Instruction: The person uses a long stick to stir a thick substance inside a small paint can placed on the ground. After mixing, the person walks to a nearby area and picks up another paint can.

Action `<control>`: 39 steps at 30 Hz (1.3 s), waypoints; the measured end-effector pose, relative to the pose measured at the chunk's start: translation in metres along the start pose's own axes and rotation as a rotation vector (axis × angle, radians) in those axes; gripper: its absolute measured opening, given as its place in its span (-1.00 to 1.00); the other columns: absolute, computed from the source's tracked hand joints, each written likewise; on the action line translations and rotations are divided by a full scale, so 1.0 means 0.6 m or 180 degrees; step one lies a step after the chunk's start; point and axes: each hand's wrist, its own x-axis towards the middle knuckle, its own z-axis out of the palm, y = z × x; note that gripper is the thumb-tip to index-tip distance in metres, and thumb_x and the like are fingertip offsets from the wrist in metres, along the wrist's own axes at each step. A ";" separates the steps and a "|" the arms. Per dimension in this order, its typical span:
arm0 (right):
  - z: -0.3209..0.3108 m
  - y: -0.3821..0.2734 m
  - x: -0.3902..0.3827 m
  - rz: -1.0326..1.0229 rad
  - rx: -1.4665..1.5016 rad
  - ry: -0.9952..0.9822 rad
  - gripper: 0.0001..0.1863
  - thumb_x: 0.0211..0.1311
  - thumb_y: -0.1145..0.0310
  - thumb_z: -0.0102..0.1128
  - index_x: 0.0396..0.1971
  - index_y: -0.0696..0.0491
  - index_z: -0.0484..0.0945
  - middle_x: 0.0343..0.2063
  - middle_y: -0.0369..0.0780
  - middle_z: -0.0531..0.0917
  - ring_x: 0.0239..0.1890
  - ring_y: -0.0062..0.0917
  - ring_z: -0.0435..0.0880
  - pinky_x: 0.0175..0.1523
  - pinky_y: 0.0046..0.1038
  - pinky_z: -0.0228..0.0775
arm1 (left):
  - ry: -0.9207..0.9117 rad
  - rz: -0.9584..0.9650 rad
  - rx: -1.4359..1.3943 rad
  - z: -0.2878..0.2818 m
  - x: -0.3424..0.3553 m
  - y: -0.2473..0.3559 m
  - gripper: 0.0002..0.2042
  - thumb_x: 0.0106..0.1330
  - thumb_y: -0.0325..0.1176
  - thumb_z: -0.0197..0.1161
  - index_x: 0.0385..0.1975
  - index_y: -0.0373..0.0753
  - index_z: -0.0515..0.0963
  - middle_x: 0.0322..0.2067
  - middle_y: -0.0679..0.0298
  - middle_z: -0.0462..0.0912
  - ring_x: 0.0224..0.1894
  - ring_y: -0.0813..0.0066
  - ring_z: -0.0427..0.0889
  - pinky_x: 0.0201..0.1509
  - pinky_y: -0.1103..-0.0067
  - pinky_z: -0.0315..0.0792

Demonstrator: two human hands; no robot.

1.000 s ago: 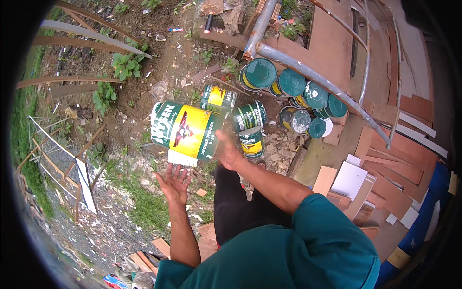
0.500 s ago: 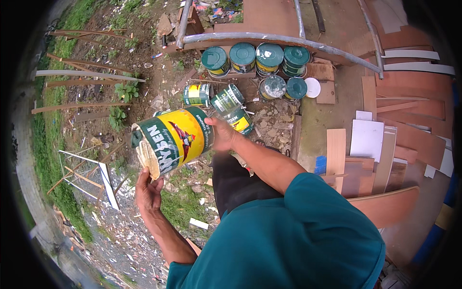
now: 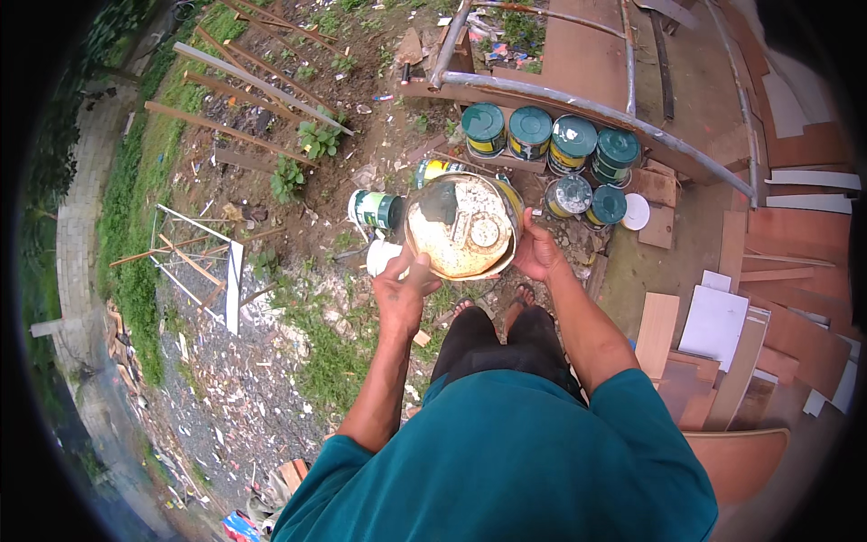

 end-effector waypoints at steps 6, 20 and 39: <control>0.061 0.001 -0.025 -0.0383 0.0214 -0.0127 -0.11 0.27 -0.34 0.14 0.32 0.12 0.39 0.28 -0.10 0.51 0.32 -0.22 0.47 0.48 -0.08 0.16 | -0.0129 0.0619 0.0340 -0.024 -0.018 0.024 -0.57 0.44 -0.32 0.26 0.28 -0.27 0.49 0.02 0.16 0.49 -0.09 0.41 0.67 -0.17 0.54 0.73; 0.116 0.050 -0.081 -0.1383 0.0860 -0.0020 -0.19 0.34 -0.30 0.01 0.36 0.04 0.36 0.26 -0.08 0.52 0.27 -0.14 0.51 0.39 -0.03 0.31 | -0.0080 0.3322 0.2074 0.011 -0.051 0.075 -0.65 0.18 -0.38 0.46 0.01 -0.10 0.69 0.06 0.07 0.51 0.14 0.04 0.43 0.19 0.26 0.37; -0.007 -0.049 -0.350 -0.1871 0.0614 0.0264 0.31 -0.27 -0.81 -0.07 0.41 -0.13 0.31 0.29 -0.17 0.51 0.28 -0.19 0.48 0.27 0.13 0.32 | -0.1395 0.1915 0.0875 0.218 -0.025 0.061 -0.75 0.55 -0.25 0.12 -0.20 -0.36 0.53 -0.13 0.16 0.56 0.01 0.31 0.51 0.19 0.43 0.34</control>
